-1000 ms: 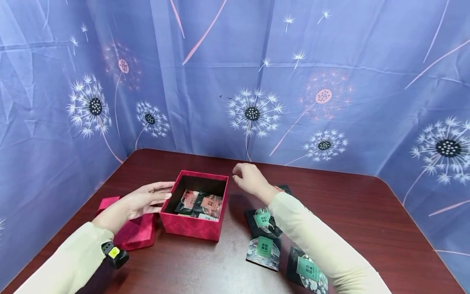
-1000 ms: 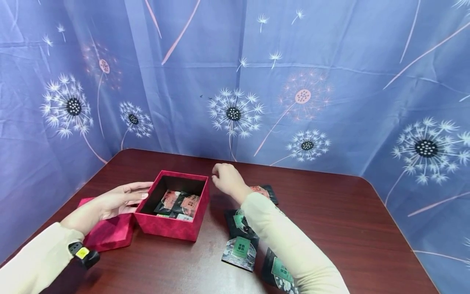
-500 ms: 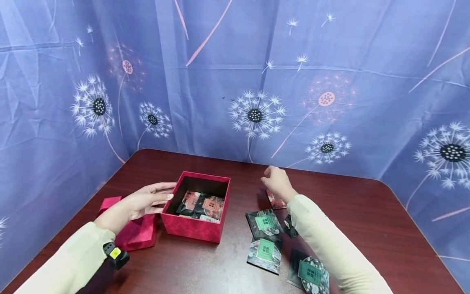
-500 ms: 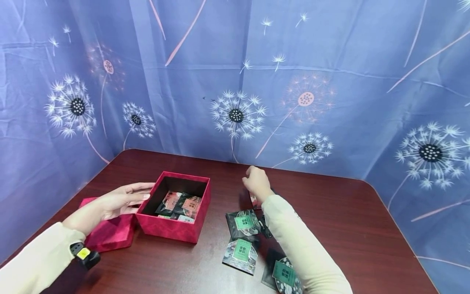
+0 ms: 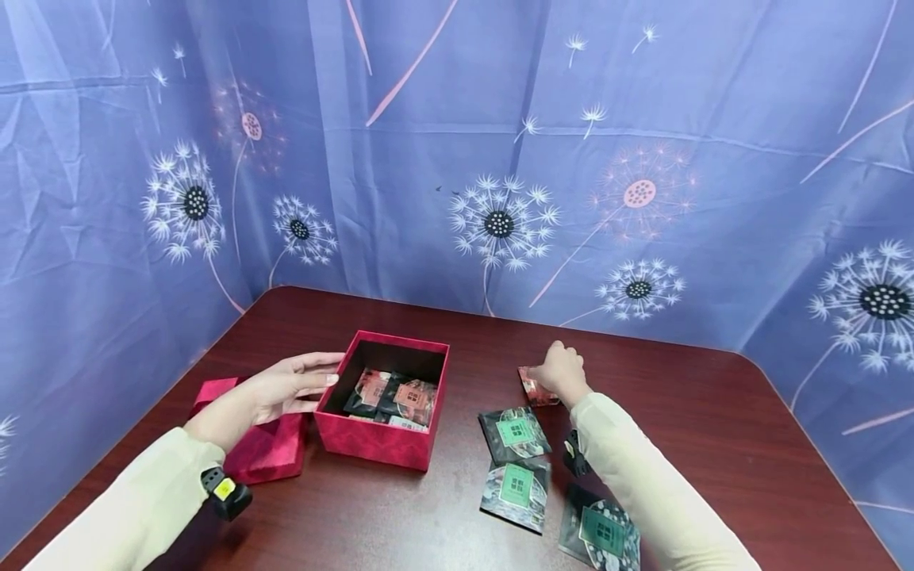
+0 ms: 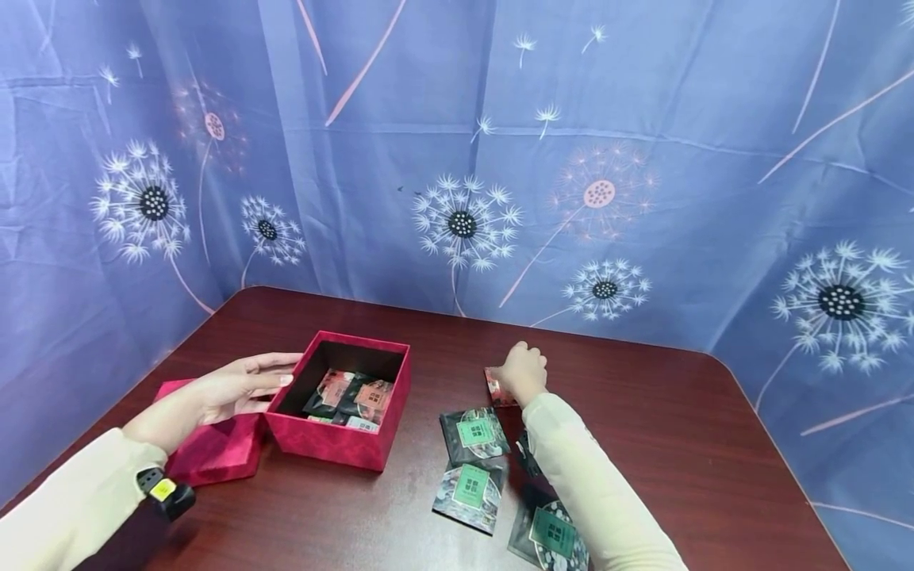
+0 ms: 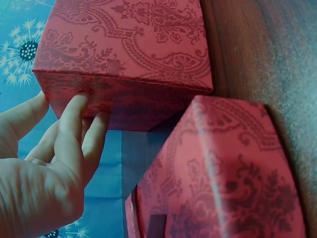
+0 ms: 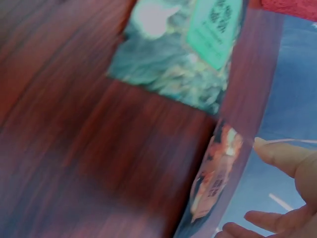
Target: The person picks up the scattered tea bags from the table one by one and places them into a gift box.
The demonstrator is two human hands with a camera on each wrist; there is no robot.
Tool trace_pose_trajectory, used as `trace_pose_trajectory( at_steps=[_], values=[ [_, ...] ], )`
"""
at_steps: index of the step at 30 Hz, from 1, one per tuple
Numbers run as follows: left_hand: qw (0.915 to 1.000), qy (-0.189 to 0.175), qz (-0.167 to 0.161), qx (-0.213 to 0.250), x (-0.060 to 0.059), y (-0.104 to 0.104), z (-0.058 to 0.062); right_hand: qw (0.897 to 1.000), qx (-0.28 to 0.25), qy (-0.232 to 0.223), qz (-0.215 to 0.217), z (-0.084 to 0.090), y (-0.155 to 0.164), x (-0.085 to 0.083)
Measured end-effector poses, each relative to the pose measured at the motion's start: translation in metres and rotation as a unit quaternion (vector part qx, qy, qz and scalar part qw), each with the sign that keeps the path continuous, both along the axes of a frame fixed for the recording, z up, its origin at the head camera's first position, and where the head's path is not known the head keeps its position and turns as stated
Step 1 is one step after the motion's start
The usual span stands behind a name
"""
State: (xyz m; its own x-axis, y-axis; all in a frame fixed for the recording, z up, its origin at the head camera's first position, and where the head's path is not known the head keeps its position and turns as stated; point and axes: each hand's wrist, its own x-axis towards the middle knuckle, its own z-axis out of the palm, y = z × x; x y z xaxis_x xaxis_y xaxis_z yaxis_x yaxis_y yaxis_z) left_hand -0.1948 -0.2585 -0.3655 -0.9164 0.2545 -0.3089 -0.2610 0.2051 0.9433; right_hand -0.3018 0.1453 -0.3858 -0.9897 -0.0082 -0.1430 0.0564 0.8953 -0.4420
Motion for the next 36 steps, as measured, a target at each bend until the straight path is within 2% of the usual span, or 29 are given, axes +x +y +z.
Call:
trace_pose_trajectory(
  at_steps=[10,18,22,31,36],
  values=[
    [1.0,-0.001,-0.001,0.002,0.001,0.0,-0.001,1.0,0.022,-0.014,-0.002,-0.014,0.015,0.002],
    [1.0,-0.001,0.001,0.001,0.001,0.001,-0.001,0.999,0.031,-0.026,-0.034,-0.015,0.02,0.001],
    [1.0,0.0,-0.001,0.002,0.0,0.0,-0.001,0.999,0.023,-0.01,-0.034,-0.016,0.025,-0.002],
    [1.0,-0.002,0.006,0.004,0.0,-0.001,0.0,0.998,0.005,0.057,0.009,-0.016,0.039,-0.008],
    [1.0,-0.003,0.005,0.001,-0.001,-0.001,0.0,0.998,-0.003,0.057,0.017,-0.02,0.045,-0.006]
  ],
)
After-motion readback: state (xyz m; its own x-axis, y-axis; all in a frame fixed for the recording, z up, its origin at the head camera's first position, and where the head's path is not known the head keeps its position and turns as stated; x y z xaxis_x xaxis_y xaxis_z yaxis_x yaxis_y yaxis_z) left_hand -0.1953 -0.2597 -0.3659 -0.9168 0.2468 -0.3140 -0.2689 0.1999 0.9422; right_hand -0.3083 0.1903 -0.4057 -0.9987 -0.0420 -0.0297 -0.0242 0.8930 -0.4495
